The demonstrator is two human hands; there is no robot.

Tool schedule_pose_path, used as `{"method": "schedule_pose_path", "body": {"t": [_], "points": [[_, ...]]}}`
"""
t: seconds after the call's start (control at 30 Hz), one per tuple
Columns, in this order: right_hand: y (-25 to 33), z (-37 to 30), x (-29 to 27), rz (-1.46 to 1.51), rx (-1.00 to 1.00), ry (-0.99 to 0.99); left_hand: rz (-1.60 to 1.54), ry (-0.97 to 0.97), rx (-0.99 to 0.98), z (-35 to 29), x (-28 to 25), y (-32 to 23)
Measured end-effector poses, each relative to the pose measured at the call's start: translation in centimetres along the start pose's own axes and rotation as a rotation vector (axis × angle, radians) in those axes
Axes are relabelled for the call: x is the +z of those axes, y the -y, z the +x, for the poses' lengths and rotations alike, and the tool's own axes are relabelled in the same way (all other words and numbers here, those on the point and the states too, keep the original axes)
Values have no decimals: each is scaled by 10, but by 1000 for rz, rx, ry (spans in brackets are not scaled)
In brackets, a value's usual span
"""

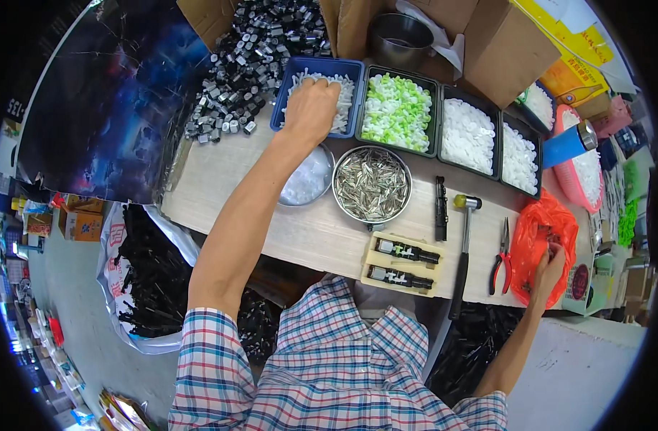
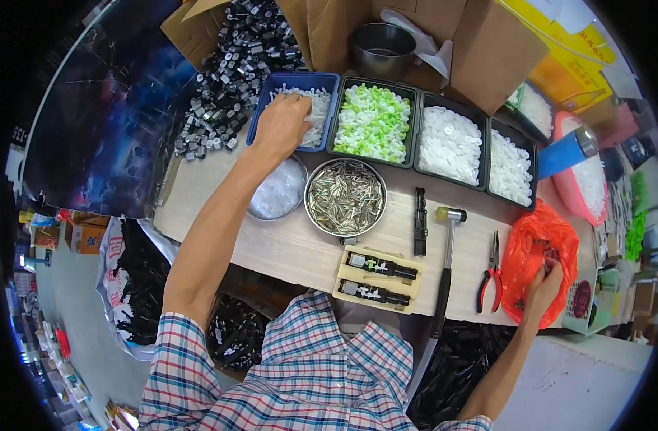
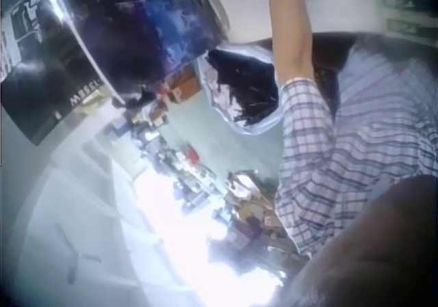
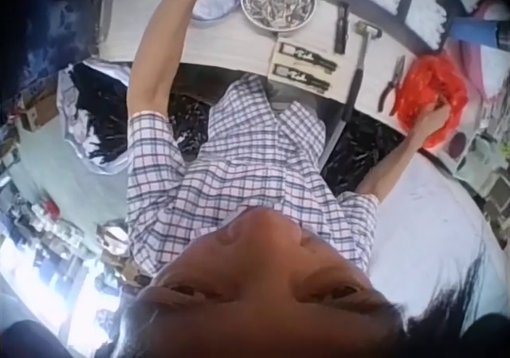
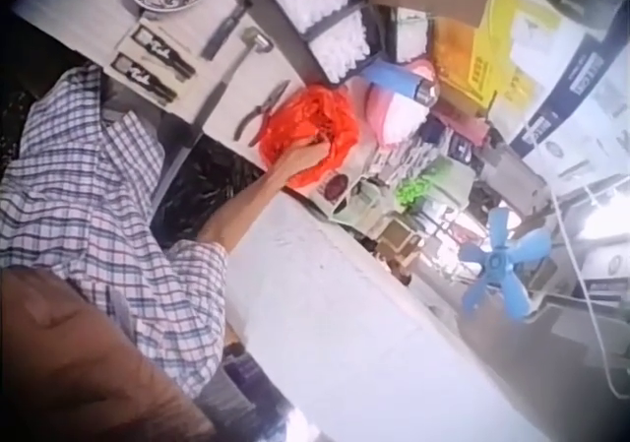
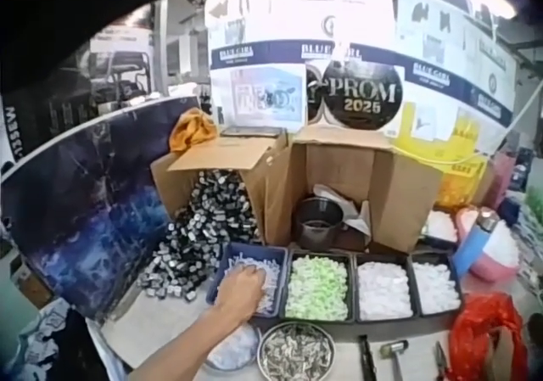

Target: Assembling small black electronic components by inserting internal parts and using tools to secure them.

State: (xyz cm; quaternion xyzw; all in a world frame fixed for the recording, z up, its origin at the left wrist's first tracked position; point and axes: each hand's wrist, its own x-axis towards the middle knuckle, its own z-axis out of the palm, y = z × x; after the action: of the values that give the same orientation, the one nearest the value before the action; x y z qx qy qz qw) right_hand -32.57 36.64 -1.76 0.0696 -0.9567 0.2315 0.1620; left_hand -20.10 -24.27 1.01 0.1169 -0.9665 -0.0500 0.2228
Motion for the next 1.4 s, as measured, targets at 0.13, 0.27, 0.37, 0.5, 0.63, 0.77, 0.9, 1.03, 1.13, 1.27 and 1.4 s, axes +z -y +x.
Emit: {"method": "schedule_pose_path", "body": {"t": [0.13,0.27,0.37,0.5,0.63,0.77,0.9,1.03,1.13,1.27,1.4], "points": [[84,-54,-11,254,0,-134,-229,-46,-51,-5,-4,8],[175,-114,-9,547,-1,142,-226,-108,-32,-11,-7,18],[220,-150,7,710,-107,245,-236,-213,9,-15,-13,22],[264,-180,9,846,-198,454,-610,-318,-219,-33,-28,12],[278,-184,13,887,-243,551,-751,-238,-305,-86,-49,-11],[286,-179,13,895,-317,575,-424,-171,-81,-123,-57,-18],[296,-178,17,867,-318,584,-337,-155,-48,-134,-52,-19],[299,-172,22,858,-307,543,-521,-272,-281,-144,-52,-36],[301,-170,36,922,-155,555,-827,-269,-551,-150,-61,-61],[313,-171,46,1017,56,617,-1342,-217,-787,-164,-67,-99],[308,-175,52,1116,132,573,-1573,-140,-830,-177,-63,-126]]}}
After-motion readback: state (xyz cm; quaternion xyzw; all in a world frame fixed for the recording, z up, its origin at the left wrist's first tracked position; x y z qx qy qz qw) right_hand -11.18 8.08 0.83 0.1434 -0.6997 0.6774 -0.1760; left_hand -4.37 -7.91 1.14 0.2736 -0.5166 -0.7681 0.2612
